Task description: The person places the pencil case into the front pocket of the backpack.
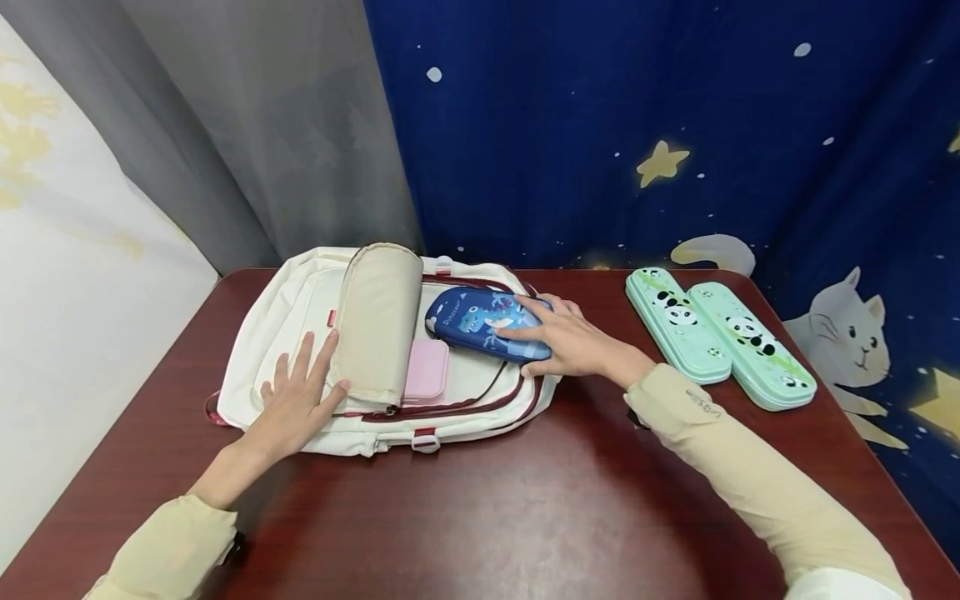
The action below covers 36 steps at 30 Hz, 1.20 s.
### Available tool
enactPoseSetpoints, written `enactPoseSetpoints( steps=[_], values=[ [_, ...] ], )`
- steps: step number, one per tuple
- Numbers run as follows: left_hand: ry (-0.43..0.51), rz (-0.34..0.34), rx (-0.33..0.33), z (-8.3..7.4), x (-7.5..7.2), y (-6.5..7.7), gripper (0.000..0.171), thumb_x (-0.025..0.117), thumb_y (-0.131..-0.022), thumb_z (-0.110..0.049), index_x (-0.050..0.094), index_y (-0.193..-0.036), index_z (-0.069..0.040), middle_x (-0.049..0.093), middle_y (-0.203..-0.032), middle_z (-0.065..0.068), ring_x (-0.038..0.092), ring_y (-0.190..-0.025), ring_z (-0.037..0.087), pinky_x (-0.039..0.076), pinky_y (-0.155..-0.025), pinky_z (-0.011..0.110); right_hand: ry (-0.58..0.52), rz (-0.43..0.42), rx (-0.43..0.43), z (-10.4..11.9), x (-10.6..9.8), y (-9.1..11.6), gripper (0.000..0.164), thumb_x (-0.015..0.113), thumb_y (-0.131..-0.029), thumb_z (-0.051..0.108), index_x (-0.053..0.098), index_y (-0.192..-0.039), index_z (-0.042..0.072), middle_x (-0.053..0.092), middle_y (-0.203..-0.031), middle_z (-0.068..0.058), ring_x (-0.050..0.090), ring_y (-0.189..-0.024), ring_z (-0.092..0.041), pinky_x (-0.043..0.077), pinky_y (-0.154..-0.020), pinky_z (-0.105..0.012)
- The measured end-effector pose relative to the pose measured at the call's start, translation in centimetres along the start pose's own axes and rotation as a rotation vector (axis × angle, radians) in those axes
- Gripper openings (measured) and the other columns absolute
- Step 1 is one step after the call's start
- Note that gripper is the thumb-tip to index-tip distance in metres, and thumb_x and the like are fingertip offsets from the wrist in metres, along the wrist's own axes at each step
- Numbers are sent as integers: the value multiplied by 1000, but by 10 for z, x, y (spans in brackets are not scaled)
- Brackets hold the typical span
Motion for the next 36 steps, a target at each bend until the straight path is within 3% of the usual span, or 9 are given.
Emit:
enactPoseSetpoints(
  steps=[21,25,29,32,36],
  values=[
    [-6,22,2,0,0,0,68,33,-95,-55,0,-150,-34,-3,-154,18,1,-128,59,6,-87,78,-180,22,-13,-12,10,-53,63,82,-69,23,59,-128,26,20,-152,-13,12,-136,-39,11,-100,-63],
    [-6,19,8,-1,1,-1,67,33,-95,-55,0,-150,-34,-3,-154,18,1,-129,59,7,-87,78,-159,8,-8,-13,11,-49,71,81,-71,29,52,-135,27,15,-153,-10,7,-138,-38,8,-100,-66],
    [0,13,8,-2,0,0,67,34,-95,-55,1,-150,-34,-2,-154,18,1,-129,59,7,-87,78,-168,-88,-6,-14,8,-40,84,77,-73,39,36,-145,25,8,-155,-8,-1,-139,-36,8,-101,-65],
    [6,13,5,-2,0,0,67,34,-95,-55,2,-150,-34,-2,-154,18,1,-128,59,7,-87,78,-178,-158,13,-18,3,-28,84,76,-74,40,34,-146,21,8,-155,-9,4,-139,-34,12,-104,-59],
    [8,16,1,-1,0,-1,67,34,-95,-55,1,-150,-35,-2,-154,18,2,-128,60,6,-87,78,-172,-143,81,-24,1,-13,81,74,-77,42,35,-145,20,12,-154,-11,17,-137,-35,20,-104,-55]
  ],
)
Point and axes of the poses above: each hand's wrist, its own y-axis away from the middle knuckle, its own x-axis out of the palm, z = x × y, the point moved 2 cm from there along -y, towards the middle knuckle
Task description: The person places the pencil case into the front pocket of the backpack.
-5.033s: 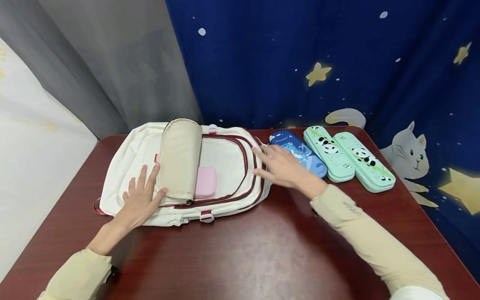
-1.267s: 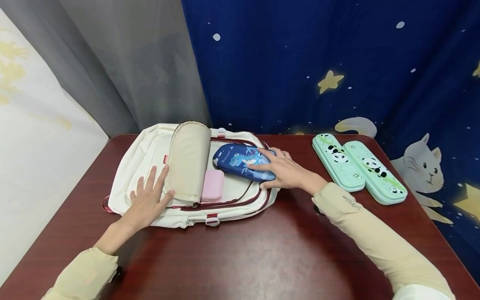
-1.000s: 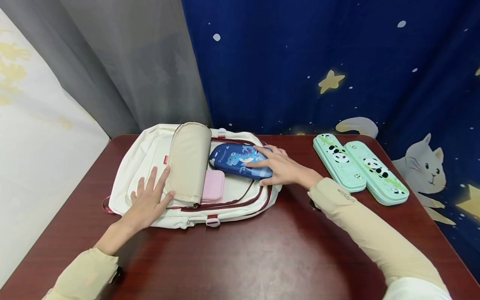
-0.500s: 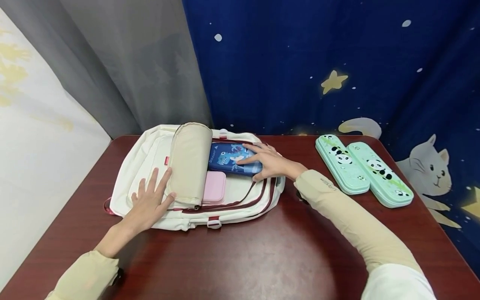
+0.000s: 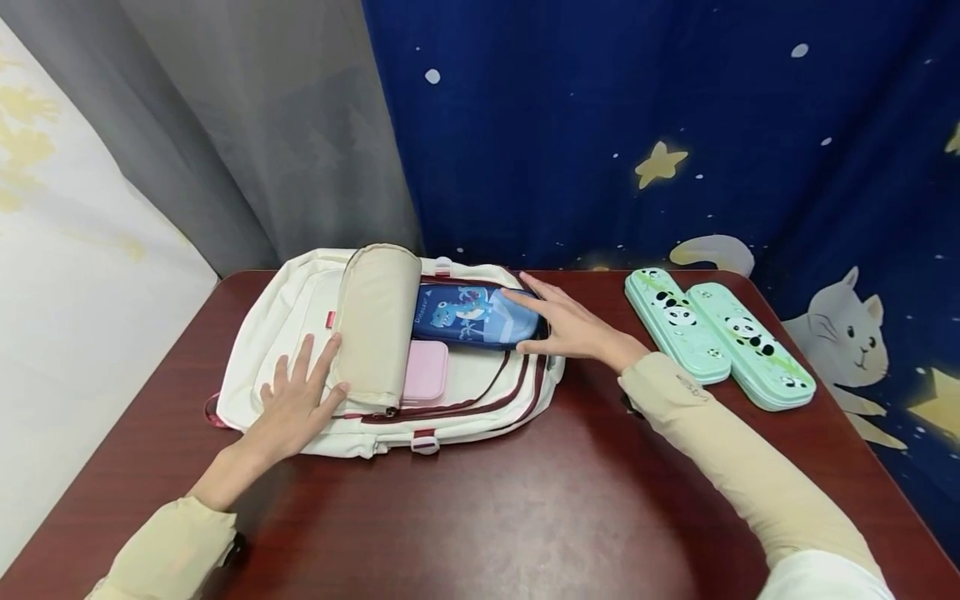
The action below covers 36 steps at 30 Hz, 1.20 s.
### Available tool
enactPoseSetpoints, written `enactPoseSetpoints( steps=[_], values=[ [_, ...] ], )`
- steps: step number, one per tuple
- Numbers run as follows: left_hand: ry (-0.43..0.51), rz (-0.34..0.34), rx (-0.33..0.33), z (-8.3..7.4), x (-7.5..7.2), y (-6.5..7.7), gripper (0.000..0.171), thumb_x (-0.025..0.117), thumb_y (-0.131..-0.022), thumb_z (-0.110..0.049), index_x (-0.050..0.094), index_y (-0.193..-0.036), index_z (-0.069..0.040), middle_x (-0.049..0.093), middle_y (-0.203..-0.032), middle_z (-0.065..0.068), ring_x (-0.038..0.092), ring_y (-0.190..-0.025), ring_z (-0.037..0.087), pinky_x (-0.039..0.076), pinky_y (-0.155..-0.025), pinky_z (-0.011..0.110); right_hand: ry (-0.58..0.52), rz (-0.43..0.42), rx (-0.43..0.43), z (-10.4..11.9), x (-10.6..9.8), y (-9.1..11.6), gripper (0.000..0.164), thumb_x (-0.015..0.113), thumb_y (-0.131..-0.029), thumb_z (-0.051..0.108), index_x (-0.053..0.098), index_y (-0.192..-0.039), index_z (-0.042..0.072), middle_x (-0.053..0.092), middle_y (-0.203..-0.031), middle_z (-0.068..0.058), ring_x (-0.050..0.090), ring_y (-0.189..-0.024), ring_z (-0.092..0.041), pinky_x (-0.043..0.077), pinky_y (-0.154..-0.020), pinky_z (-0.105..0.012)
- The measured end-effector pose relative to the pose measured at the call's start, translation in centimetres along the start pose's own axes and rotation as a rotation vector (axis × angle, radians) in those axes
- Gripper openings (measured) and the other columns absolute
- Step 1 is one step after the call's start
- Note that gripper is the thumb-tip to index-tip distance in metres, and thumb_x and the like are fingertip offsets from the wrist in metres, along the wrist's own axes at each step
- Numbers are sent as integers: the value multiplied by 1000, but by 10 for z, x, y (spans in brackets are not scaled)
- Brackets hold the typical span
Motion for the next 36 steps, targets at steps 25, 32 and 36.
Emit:
enactPoseSetpoints(
  steps=[25,32,36],
  values=[
    [-15,-3,2,4,3,-1,67,33,-95,-55,-1,-149,-35,-2,-154,17,2,-129,59,8,-86,78,77,109,-11,3,26,-36,67,68,-84,36,43,-140,9,25,-147,-23,32,-131,-36,33,-99,-51],
    [-6,-9,5,3,3,1,67,35,-95,-54,0,-149,-36,-1,-154,17,4,-128,59,8,-86,78,63,139,-23,12,34,-52,65,67,-86,34,41,-142,12,24,-148,-24,28,-133,-35,31,-100,-51],
    [-1,-15,5,3,3,0,66,35,-95,-54,3,-149,-36,0,-154,16,4,-129,59,8,-86,78,61,131,-37,20,41,-64,66,67,-86,34,41,-141,11,26,-146,-25,28,-133,-35,30,-102,-48]
  ],
)
Point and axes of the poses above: each hand's wrist, its own y-axis away from the middle knuckle, its own x-axis out of the palm, z = x × y, the point moved 2 cm from there along -y, towards the middle knuckle
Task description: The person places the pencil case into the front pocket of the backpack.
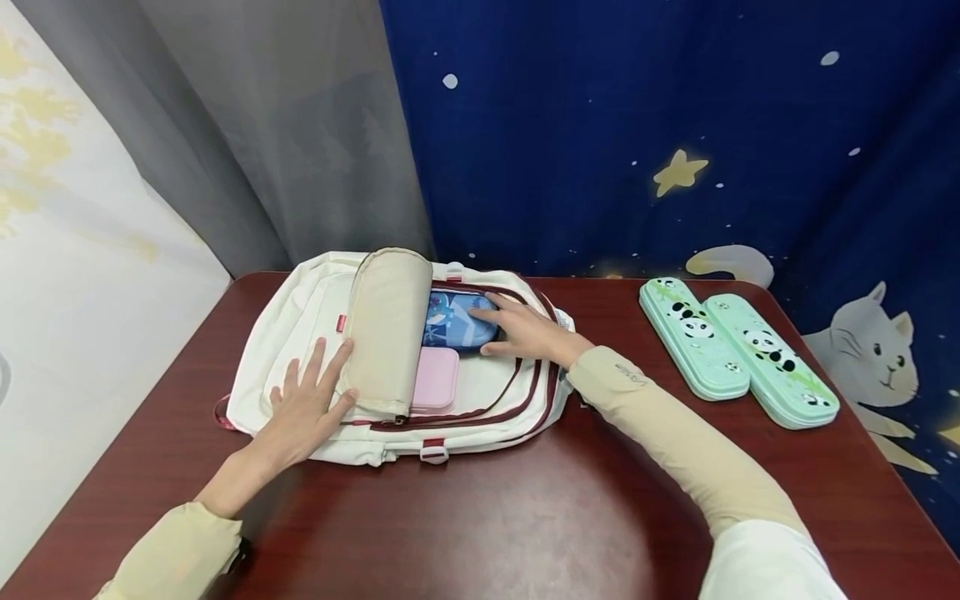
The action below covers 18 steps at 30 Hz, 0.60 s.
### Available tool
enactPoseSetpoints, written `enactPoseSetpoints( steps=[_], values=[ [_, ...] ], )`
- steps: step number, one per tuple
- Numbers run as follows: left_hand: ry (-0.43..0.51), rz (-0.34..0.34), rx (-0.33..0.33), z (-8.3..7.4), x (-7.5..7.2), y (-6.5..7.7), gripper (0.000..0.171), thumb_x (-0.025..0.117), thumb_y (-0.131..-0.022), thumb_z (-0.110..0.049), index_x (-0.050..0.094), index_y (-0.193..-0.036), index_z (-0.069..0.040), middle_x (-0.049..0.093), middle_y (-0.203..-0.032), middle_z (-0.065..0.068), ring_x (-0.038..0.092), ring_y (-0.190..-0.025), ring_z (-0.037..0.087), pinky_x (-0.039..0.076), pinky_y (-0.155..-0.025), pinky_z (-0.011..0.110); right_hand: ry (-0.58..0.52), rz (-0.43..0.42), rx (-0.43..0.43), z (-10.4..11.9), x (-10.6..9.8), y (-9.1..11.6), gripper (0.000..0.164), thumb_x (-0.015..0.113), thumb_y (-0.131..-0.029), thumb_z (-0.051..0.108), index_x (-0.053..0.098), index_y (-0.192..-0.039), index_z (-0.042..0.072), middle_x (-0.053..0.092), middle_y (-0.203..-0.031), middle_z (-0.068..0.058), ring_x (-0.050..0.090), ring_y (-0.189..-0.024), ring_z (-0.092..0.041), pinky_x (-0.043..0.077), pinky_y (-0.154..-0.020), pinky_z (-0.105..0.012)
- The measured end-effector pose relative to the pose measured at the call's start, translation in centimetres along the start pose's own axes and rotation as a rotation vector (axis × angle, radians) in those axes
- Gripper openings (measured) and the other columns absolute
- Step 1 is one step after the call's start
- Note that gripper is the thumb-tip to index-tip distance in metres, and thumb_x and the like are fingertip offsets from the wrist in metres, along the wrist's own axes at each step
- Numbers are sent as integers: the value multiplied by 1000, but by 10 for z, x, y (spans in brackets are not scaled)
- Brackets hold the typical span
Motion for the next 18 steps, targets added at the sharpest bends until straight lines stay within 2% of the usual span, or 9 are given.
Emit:
enactPoseSetpoints(
  steps=[7,18],
  values=[
    [18,25,-8,-4,2,1,65,36,-95,-53,7,-150,-35,0,-154,17,2,-129,59,7,-86,78,8,26,-26,13,8,-23,66,65,-87,36,39,-143,12,22,-148,-24,28,-134,-33,29,-103,-45],
    [12,22,-14,-3,-3,2,64,36,-95,-53,10,-150,-35,0,-154,16,1,-129,58,7,-86,78,11,19,-11,18,9,-31,66,65,-87,36,39,-143,13,23,-148,-23,30,-132,-34,29,-103,-44]
  ],
)
Point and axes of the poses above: each hand's wrist, its own y-axis away from the middle knuckle, its own x-axis out of the palm, z = x × y, the point moved 2 cm from there along -y, towards the middle knuckle
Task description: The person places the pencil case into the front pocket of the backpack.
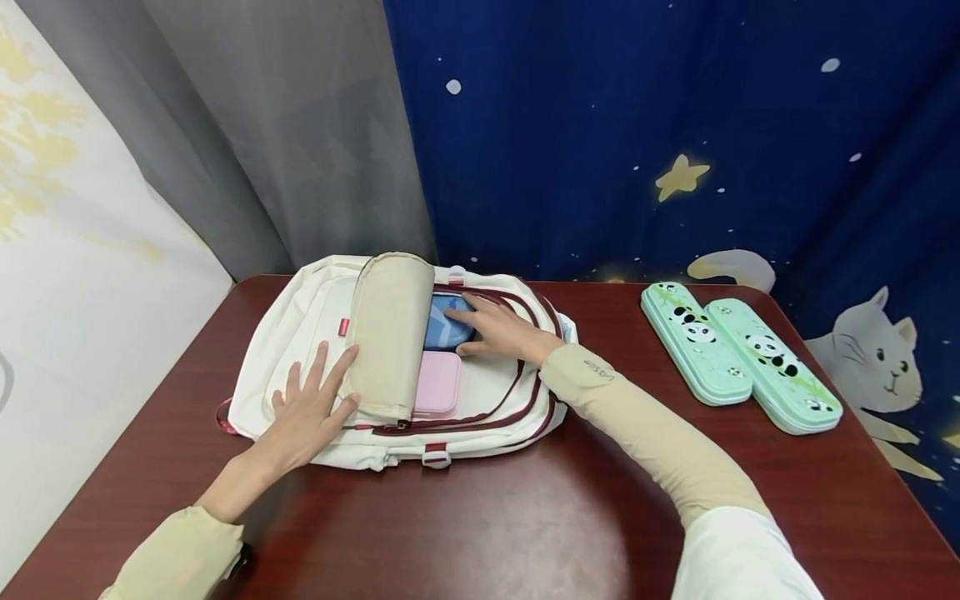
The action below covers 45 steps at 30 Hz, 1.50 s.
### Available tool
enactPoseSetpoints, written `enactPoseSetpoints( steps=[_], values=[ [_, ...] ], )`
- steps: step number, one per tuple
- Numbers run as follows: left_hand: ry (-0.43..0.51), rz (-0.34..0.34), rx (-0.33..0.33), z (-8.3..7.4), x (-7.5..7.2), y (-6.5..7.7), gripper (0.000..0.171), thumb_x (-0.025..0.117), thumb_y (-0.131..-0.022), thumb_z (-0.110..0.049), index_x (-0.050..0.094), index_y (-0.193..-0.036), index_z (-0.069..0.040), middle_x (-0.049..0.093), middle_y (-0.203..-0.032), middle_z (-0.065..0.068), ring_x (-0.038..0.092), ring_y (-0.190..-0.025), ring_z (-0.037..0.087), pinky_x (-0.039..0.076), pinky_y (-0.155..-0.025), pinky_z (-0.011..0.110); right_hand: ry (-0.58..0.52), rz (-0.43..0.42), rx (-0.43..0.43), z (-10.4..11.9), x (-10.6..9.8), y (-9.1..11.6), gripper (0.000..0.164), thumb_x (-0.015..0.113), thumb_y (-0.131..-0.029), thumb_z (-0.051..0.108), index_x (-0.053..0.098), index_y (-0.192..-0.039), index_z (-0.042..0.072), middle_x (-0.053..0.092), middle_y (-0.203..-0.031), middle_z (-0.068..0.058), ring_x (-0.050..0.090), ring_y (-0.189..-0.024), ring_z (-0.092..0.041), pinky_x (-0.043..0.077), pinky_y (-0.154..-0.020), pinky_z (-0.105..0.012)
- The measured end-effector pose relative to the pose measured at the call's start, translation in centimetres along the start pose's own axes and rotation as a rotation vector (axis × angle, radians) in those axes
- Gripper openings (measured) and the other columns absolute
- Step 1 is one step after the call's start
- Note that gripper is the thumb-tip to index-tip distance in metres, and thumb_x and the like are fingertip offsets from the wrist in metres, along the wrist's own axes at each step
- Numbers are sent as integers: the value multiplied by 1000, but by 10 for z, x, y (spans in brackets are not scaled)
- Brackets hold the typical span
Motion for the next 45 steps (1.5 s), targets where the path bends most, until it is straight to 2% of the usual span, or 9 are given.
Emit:
enactPoseSetpoints(
  steps=[6,11,16,21,35,45],
  values=[
    [6,6,0,0,4,-1,64,35,-95,-54,9,-150,-35,-1,-154,16,1,-129,58,6,-87,78,2,13,18,-3,2,4,66,62,-88,39,36,-144,16,20,-150,-19,28,-134,-30,28,-104,-41],
    [11,5,1,0,6,-2,64,35,-95,-54,9,-150,-35,-1,-154,16,0,-129,58,6,-87,78,-14,-13,0,-8,-1,10,63,63,-88,36,40,-142,14,26,-148,-21,30,-133,-30,29,-104,-42],
    [17,2,2,0,6,-3,64,36,-95,-53,10,-150,-35,0,-154,17,1,-129,58,6,-87,78,-5,-28,-47,-15,-2,17,59,63,-89,30,43,-140,10,32,-145,-22,31,-132,-31,30,-103,-43],
    [25,5,6,0,6,-3,64,36,-95,-53,10,-150,-35,-1,-154,16,0,-129,58,5,-87,78,-27,-83,-92,-18,-3,16,53,65,-88,24,49,-136,6,39,-140,-22,38,-128,-33,34,-100,-43],
    [21,0,8,0,1,0,62,37,-95,-52,14,-149,-35,1,-154,17,0,-129,59,6,-86,78,12,-136,-62,-6,0,3,48,66,-88,24,54,-132,8,45,-136,-20,43,-125,-31,36,-99,-42],
    [28,6,15,3,1,-2,62,37,-95,-52,13,-150,-34,0,-154,17,-1,-129,59,4,-86,78,28,-149,-47,-5,0,3,49,66,-87,24,54,-132,9,45,-136,-20,44,-123,-32,36,-98,-43]
  ],
)
Point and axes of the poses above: each hand's wrist, its own y-axis away from the middle knuckle, its own x-axis out of the palm, z = x × y, the point moved 2 cm from there along -y, towards the middle knuckle
